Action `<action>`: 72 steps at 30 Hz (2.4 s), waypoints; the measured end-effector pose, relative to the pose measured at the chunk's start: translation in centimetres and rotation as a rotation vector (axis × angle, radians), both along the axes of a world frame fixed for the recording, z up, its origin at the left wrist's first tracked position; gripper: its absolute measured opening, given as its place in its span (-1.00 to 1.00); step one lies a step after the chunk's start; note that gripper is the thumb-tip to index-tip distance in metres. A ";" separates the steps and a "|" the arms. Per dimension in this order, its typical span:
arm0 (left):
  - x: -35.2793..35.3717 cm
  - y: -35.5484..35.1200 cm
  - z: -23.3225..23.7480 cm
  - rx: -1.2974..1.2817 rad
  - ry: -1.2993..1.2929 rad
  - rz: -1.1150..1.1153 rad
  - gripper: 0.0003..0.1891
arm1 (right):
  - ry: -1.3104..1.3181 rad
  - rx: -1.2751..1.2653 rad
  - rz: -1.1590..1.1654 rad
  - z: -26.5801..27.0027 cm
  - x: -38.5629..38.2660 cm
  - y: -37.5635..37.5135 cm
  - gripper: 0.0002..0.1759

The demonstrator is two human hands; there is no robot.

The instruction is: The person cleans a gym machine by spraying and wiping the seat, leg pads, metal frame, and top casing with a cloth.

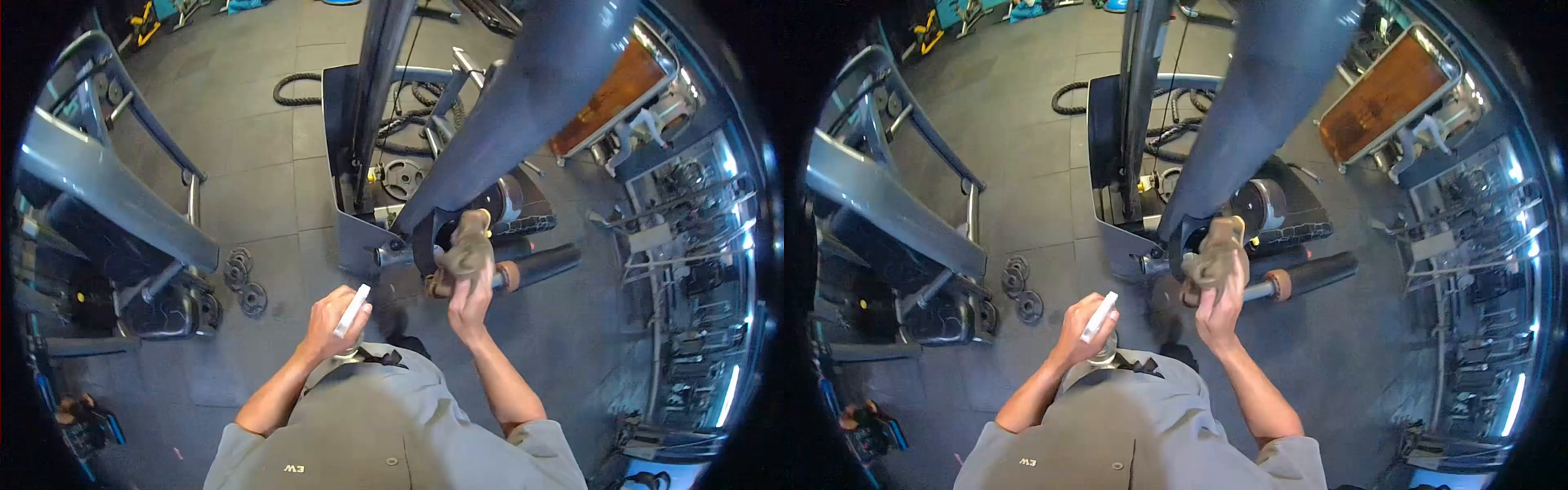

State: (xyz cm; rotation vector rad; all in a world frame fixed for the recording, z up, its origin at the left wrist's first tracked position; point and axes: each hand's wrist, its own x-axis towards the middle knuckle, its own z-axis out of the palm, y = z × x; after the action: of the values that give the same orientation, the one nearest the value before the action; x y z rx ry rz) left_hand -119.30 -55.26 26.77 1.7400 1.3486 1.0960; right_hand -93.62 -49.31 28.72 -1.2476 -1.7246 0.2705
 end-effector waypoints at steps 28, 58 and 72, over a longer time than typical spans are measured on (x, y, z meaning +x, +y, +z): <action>-1.4 3.3 -10.7 0.081 -0.037 -0.146 -0.75 | -1.685 -0.185 0.114 1.9 -7.7 6.1 -0.54; -8.0 -1.5 -9.1 -0.203 -0.004 -0.052 -0.74 | -0.132 -0.761 0.025 1.7 -0.2 3.9 -0.22; 0.1 -0.5 -4.9 -0.182 0.068 0.143 -0.77 | 1.113 -0.350 0.331 8.9 5.3 10.1 -0.44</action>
State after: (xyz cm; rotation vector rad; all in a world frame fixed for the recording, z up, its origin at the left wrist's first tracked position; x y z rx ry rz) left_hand -119.17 -55.74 21.87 1.5814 1.5838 0.9639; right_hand -88.35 -39.18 37.62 -0.7485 -0.8861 1.2410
